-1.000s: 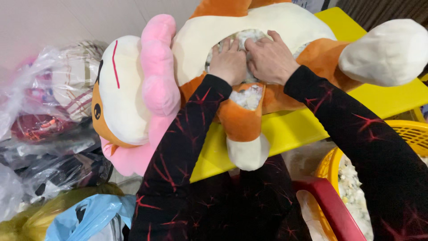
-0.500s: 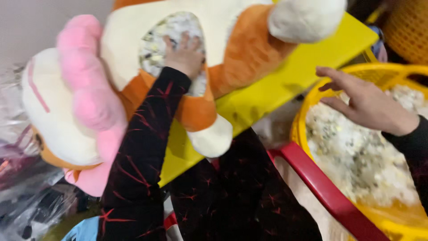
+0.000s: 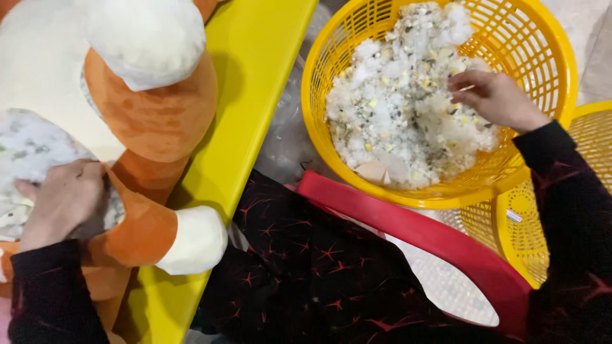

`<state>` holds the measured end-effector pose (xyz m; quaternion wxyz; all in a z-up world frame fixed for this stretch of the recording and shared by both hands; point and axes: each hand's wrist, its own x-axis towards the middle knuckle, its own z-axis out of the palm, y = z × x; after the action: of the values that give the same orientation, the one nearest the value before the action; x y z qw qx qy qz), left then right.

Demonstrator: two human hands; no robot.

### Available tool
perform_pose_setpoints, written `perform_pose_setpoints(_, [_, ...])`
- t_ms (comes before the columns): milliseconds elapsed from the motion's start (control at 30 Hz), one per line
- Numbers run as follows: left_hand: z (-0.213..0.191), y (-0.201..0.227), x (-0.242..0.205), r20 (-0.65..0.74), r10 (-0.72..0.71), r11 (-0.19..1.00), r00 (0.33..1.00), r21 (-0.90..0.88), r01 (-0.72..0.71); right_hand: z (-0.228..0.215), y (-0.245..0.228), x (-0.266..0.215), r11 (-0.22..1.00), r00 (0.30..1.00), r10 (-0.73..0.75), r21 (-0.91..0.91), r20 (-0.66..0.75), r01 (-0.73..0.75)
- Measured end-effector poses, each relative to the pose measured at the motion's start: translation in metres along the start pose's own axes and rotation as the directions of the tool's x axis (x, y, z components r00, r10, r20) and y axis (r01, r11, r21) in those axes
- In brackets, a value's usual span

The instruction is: The person repeatedly scoops white stuffing material from a yellow basket and packs it into the open cavity of a large plush toy on a yellow table. The hands press and distribute the stuffing inside the toy throughout the clip.

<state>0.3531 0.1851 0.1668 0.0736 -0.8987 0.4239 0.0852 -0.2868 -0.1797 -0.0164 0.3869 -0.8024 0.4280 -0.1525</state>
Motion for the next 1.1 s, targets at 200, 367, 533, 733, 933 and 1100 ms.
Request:
perform_pose_setpoints(200, [-0.035, 0.015, -0.045, -0.188, 0.562, 0.798, 0.805, 0.377, -0.47, 0.075, 0.076, 0.029, 0.926, 0.992, 0.001, -0.374, 0.13, 0.048])
perform_pose_setpoints(367, [-0.023, 0.118, -0.108, -0.658, 0.215, 0.965, 0.721, 0.028, -0.262, 0.137, 0.137, 0.036, 0.99, 0.979, 0.072, -0.135, 0.192, -0.046])
perform_pose_setpoints(533, [0.007, 0.22, -0.121, -0.677, 0.219, 0.755, 0.703, -0.338, -0.561, 0.179, 0.16, 0.073, 0.967, 0.999, 0.004, -0.256, -0.033, -0.012])
perform_pose_setpoints(733, [0.071, 0.326, -0.104, -0.553, 0.461, 0.396, 0.694, -0.572, -0.718, 0.216, 0.17, 0.112, 0.927, 0.928, 0.349, -0.198, 0.132, -0.32])
perform_pose_setpoints(933, [0.12, 0.378, -0.085, -0.451, 0.49, 0.205, 0.746, -0.772, -0.602, 0.243, 0.17, 0.115, 0.946, 0.936, 0.163, -0.32, 0.311, -0.058])
perform_pose_setpoints(1100, [0.145, 0.367, -0.069, -0.335, 0.404, 0.233, 0.852, -0.863, -0.449, 0.158, 0.099, 0.09, 0.972, 0.944, 0.001, -0.221, 0.331, 0.077])
